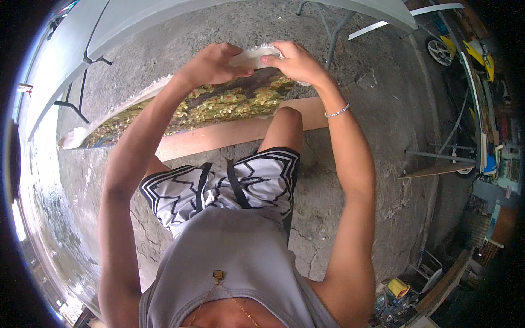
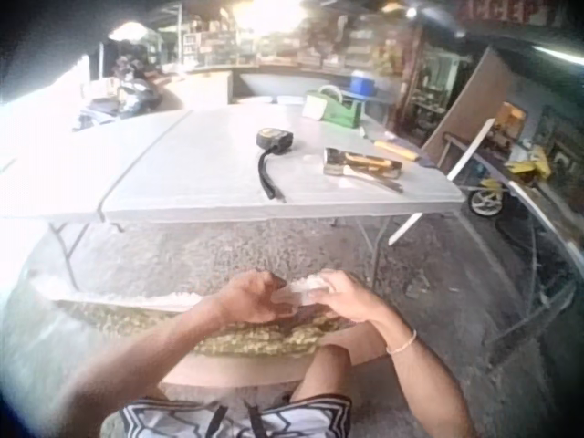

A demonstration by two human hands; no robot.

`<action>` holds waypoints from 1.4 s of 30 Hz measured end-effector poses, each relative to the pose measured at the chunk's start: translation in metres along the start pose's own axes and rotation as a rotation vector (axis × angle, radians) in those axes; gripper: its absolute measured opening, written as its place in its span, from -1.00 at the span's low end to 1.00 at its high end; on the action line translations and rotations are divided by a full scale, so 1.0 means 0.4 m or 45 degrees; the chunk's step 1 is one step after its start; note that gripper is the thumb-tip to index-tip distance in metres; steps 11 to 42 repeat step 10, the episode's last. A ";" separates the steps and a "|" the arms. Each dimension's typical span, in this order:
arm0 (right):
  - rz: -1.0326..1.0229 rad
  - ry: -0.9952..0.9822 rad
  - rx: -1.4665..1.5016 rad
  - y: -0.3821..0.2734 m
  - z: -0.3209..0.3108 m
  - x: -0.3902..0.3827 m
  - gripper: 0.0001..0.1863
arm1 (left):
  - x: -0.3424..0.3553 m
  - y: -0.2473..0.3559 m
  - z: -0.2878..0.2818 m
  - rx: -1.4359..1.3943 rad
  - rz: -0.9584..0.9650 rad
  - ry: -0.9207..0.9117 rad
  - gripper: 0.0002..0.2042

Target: The person folds a white fabric over the edges of a floral-patterned board and secures it with a staple gun. They repeatedly fold the fabric, align the edges, and drive staples along the perimeter to attach the fabric to the board.

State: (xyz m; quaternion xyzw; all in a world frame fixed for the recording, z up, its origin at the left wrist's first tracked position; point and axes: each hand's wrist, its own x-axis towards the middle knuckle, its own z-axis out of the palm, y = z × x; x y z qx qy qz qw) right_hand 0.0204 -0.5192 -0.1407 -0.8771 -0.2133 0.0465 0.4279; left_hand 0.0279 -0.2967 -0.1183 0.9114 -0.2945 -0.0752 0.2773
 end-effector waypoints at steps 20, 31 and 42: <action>0.132 -0.269 -0.139 -0.036 -0.036 0.015 -0.63 | -0.012 0.011 0.043 0.154 0.029 0.311 -0.69; 0.132 -0.269 -0.139 -0.036 -0.036 0.015 -0.63 | -0.012 0.011 0.043 0.154 0.029 0.311 -0.69; 0.132 -0.269 -0.139 -0.036 -0.036 0.015 -0.63 | -0.012 0.011 0.043 0.154 0.029 0.311 -0.69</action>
